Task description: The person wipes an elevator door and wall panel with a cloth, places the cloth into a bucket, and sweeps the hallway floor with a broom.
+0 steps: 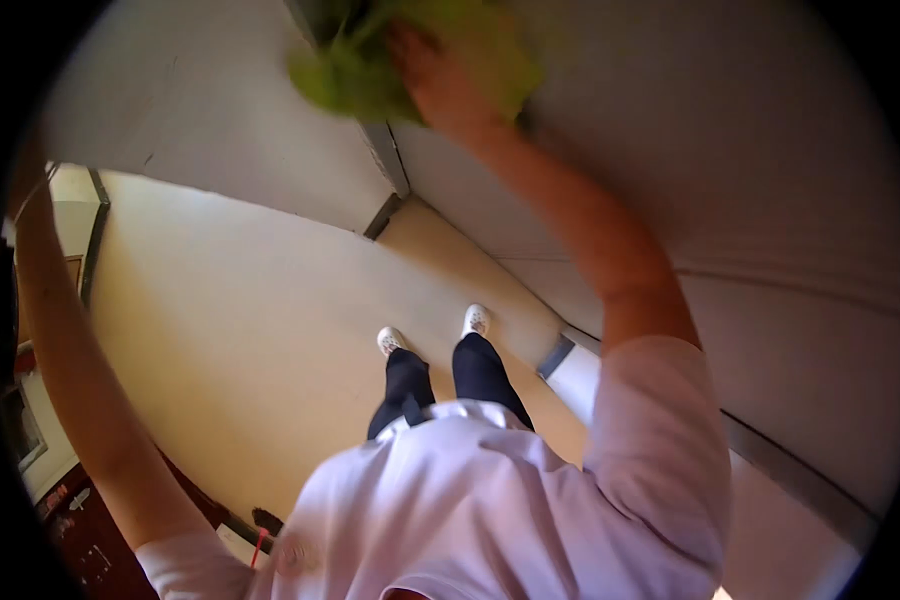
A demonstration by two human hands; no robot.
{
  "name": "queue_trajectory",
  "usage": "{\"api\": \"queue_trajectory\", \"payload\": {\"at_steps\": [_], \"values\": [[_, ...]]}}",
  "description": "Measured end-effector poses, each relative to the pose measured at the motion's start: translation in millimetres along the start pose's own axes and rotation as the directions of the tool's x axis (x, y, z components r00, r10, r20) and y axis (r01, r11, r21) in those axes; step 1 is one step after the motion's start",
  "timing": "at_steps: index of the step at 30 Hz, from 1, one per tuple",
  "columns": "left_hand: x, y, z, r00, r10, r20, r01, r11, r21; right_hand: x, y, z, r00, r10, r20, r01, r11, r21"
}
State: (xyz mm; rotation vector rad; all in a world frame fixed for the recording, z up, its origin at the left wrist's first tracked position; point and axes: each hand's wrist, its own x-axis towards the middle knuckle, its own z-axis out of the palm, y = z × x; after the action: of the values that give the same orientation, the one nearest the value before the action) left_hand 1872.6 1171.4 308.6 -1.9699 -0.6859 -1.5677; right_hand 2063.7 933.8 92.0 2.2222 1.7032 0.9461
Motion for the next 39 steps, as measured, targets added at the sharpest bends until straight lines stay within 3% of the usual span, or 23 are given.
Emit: {"api": "queue_trajectory", "payload": {"at_steps": [2, 4, 6, 8, 11, 13, 15, 18, 19, 20, 21, 22, 23, 25, 27, 28, 30, 33, 34, 35, 36, 38, 39], "values": [[-1.6, 17.6, -19.9, 0.971, -0.234, 0.041, 0.234, 0.914, -0.33, -32.8, -76.8, 167.2, 0.99, 0.052, -0.133, -0.048, 0.998, 0.037], [-7.5, 26.4, -26.7, 0.935, -0.338, 0.102, 0.35, 0.849, -0.395, -84.4, -119.4, 221.3, 0.984, -0.068, 0.164, 0.038, 0.983, 0.177], [-14.1, 36.4, -25.7, 0.921, -0.37, 0.122, 0.39, 0.862, -0.323, -145.4, -150.1, 257.7, 0.895, -0.135, 0.425, -0.011, 0.946, 0.325], [0.0, 18.0, -31.9, 0.889, -0.451, 0.079, 0.443, 0.804, -0.397, -205.0, -157.7, 261.2, 0.781, -0.165, 0.602, -0.13, 0.9, 0.416], [12.5, -13.2, -25.3, 0.883, -0.462, 0.087, 0.45, 0.776, -0.441, -268.2, -144.8, 217.2, 0.651, -0.145, 0.745, -0.422, 0.746, 0.515], [13.2, -15.3, -27.6, 0.889, -0.456, 0.037, 0.436, 0.819, -0.373, -283.6, -114.6, 155.1, 0.624, -0.098, 0.775, -0.663, 0.459, 0.591], [7.7, -23.7, -42.0, 0.904, -0.425, -0.046, 0.377, 0.844, -0.38, -274.3, -78.2, 73.5, 0.659, -0.057, 0.75, -0.736, 0.155, 0.659], [-12.6, -56.4, -49.8, 0.92, -0.391, 0.017, 0.369, 0.852, -0.371, -239.3, -22.6, -70.8, 0.801, 0.03, 0.598, -0.547, -0.369, 0.751], [-13.0, -62.8, -39.5, 0.919, -0.394, 0.028, 0.372, 0.84, -0.396, -226.5, -7.0, -120.4, 0.852, 0.08, 0.518, -0.416, -0.497, 0.761], [-22.9, -89.8, -27.0, 0.959, -0.28, 0.051, 0.277, 0.875, -0.397, -213.9, 8.3, -168.2, 0.887, 0.148, 0.438, -0.296, -0.546, 0.783], [-33.4, -107.3, -22.4, 0.985, -0.166, 0.044, 0.17, 0.899, -0.404, -199.4, 18.9, -223.4, 0.905, 0.216, 0.367, -0.215, -0.513, 0.831], [-22.1, -58.9, -53.3, 0.815, -0.567, 0.12, 0.53, 0.644, -0.551, -182.2, 36.0, -265.7, 0.895, 0.307, 0.324, -0.191, -0.394, 0.899], [-17.0, -46.3, -82.6, 0.789, -0.575, 0.215, 0.572, 0.561, -0.599, -166.3, 41.7, -308.0, 0.795, 0.458, 0.397, -0.492, 0.104, 0.865], [-34.9, -83.5, -64.9, 0.835, -0.545, 0.077, 0.511, 0.716, -0.476, -168.6, 60.2, -351.4, 0.662, 0.686, 0.3, -0.727, 0.493, 0.477], [-43.4, -102.0, -57.1, 0.855, -0.519, 0.006, 0.462, 0.756, -0.465, -200.2, 100.6, -353.4, 0.68, 0.706, -0.198, -0.647, 0.705, 0.29], [-49.5, -109.7, -48.0, 0.87, -0.492, -0.022, 0.43, 0.781, -0.453, -222.7, 138.3, -323.4, 0.531, 0.682, -0.503, -0.44, 0.729, 0.524], [-57.3, -113.6, -18.7, 0.896, -0.439, -0.07, 0.378, 0.836, -0.398, -243.2, 205.8, -311.4, 0.276, 0.635, -0.722, -0.114, 0.767, 0.631], [-63.9, -116.5, 24.4, 0.906, -0.403, -0.128, 0.353, 0.887, -0.297, -262.0, 276.7, -341.3, -0.356, 0.762, -0.541, 0.093, 0.605, 0.79], [-64.4, -129.7, -33.0, 0.904, -0.402, -0.146, 0.346, 0.888, -0.303, -293.9, 265.0, -378.6, -0.306, 0.661, -0.685, -0.406, 0.56, 0.722], [-73.4, -139.8, -65.6, 0.914, -0.381, -0.14, 0.338, 0.906, -0.254, -327.5, 252.4, -415.1, -0.247, 0.538, -0.806, -0.801, 0.355, 0.482], [-82.6, -124.3, -23.9, 0.914, -0.385, -0.128, 0.355, 0.911, -0.208, -285.9, 262.8, -381.8, -0.305, 0.583, -0.753, -0.945, -0.088, 0.314], [-80.8, -93.0, 6.1, 0.927, -0.367, -0.083, 0.318, 0.882, -0.349, -293.5, 349.7, -348.0, -0.25, 0.511, -0.823, -0.966, -0.194, 0.173], [-84.5, -86.0, 10.8, 0.926, -0.37, -0.074, 0.321, 0.876, -0.36, -265.7, 347.8, -357.7, -0.226, 0.618, -0.753, -0.969, -0.221, 0.109]]}}
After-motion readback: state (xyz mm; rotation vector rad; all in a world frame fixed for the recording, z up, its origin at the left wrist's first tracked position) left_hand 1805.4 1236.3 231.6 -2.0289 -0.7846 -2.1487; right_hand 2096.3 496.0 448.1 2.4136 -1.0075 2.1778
